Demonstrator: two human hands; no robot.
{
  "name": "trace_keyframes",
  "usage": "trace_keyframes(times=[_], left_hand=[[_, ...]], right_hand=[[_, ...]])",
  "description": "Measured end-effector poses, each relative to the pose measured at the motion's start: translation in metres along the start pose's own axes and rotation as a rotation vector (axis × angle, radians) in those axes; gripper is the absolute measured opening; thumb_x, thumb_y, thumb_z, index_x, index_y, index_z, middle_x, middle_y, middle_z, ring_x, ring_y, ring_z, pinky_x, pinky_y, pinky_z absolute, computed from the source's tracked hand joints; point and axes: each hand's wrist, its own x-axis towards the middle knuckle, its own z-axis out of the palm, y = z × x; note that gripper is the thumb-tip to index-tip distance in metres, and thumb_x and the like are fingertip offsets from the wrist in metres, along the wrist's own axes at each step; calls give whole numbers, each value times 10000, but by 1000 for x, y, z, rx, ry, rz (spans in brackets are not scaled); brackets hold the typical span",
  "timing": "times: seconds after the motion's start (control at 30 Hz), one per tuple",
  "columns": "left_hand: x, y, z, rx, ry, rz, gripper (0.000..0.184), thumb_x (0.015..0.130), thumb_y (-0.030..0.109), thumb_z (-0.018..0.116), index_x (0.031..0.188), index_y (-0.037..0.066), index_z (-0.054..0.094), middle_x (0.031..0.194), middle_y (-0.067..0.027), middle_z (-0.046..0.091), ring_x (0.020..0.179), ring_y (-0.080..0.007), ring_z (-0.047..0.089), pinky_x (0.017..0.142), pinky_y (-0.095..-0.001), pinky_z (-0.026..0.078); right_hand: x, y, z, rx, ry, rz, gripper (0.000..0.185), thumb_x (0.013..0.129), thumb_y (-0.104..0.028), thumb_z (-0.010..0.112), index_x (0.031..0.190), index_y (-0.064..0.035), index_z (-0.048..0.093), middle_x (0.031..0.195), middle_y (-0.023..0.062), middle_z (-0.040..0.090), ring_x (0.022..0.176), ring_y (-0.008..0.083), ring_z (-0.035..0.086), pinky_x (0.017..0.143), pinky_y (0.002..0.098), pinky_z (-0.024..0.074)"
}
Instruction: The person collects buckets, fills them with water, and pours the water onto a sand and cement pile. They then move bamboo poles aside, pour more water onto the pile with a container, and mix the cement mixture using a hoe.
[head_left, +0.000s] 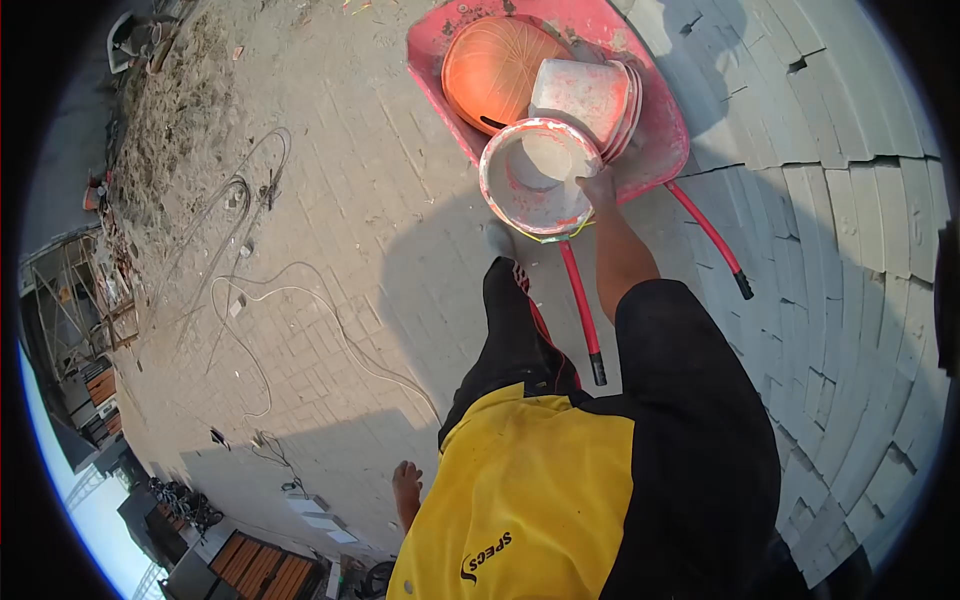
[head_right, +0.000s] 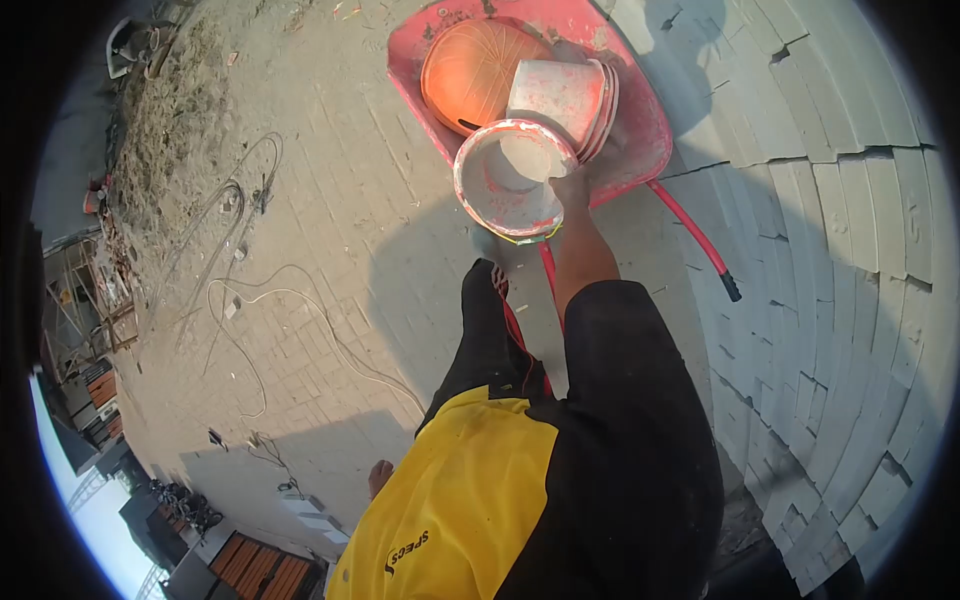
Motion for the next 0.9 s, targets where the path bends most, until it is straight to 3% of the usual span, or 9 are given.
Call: trace_keyframes(times=[0.13, 0.23, 0.3, 0.5, 0.57, 0.63, 0.77, 0.8, 0.9], left_hand=[[-27, -3, -20, 199, -183, -269, 469, 963, 290, 528, 1339, 11, 507, 1202, -101, 617, 1034, -216, 628, 813, -364, 479], [-39, 41, -51, 181, -171, -309, 450, 953, 275, 533, 1309, 0, 530, 1164, -114, 633, 1003, -219, 639, 792, -361, 489], [-30, 74, -61, 155, -150, -297, 438, 946, 265, 536, 1289, -8, 544, 1139, -122, 643, 982, -221, 646, 777, -359, 496], [31, 195, -71, 89, -71, -143, 405, 927, 234, 545, 1228, -32, 589, 1062, -148, 674, 919, -228, 668, 734, -353, 517], [56, 255, -54, 109, -55, -11, 395, 920, 224, 548, 1208, -40, 604, 1037, -156, 684, 898, -230, 675, 720, -351, 524], [79, 336, -31, 329, -51, 350, 432, 933, 258, 558, 1237, -48, 578, 1120, -208, 669, 998, -310, 670, 860, -382, 514], [55, 549, 6, 152, -251, 837, 423, 925, 238, 644, 1249, -22, 567, 1118, -184, 667, 1044, -271, 650, 890, -362, 510], [53, 592, 9, 50, -397, 851, 434, 919, 229, 661, 1261, -16, 557, 1162, -191, 648, 1075, -284, 635, 917, -364, 501], [64, 704, 5, 182, -621, 1218, 674, 854, 332, 733, 1363, -10, 454, 1265, -203, 591, 1135, -330, 601, 950, -411, 487]], right_hand=[[5, -50, -13, -494, 46, 388, 686, 771, -271, 738, 1356, -72, 440, 1320, 197, 554, 1166, 383, 571, 997, 419, 463], [21, -37, -26, -436, -84, 307, 569, 795, -234, 678, 1304, -61, 489, 1266, 214, 583, 1145, 413, 575, 968, 423, 477], [7, -48, -40, -415, -134, -11, 489, 774, -189, 649, 1226, -51, 523, 1172, 228, 619, 1110, 401, 594, 915, 463, 489], [-101, -227, -95, -488, -112, -129, 418, 748, -154, 681, 1105, -30, 504, 969, 210, 671, 907, 409, 661, 804, 486, 509], [-135, -281, -101, -517, -139, -169, 422, 728, -178, 704, 1078, -39, 514, 929, 196, 665, 880, 381, 667, 768, 475, 502], [-154, -332, -99, -492, -118, -208, 424, 700, -193, 723, 1033, -33, 515, 895, 184, 659, 838, 376, 662, 752, 468, 495], [-154, -447, -59, -389, -124, -331, 418, 672, -197, 741, 988, -25, 530, 867, 174, 651, 809, 355, 659, 732, 447, 500], [-149, -483, -42, -340, -135, -352, 414, 666, -191, 750, 981, -23, 540, 865, 168, 652, 801, 328, 665, 724, 426, 507], [-150, -596, 19, -53, -233, -416, 405, 666, -152, 781, 972, -14, 554, 875, 132, 660, 795, 236, 666, 699, 360, 516]])
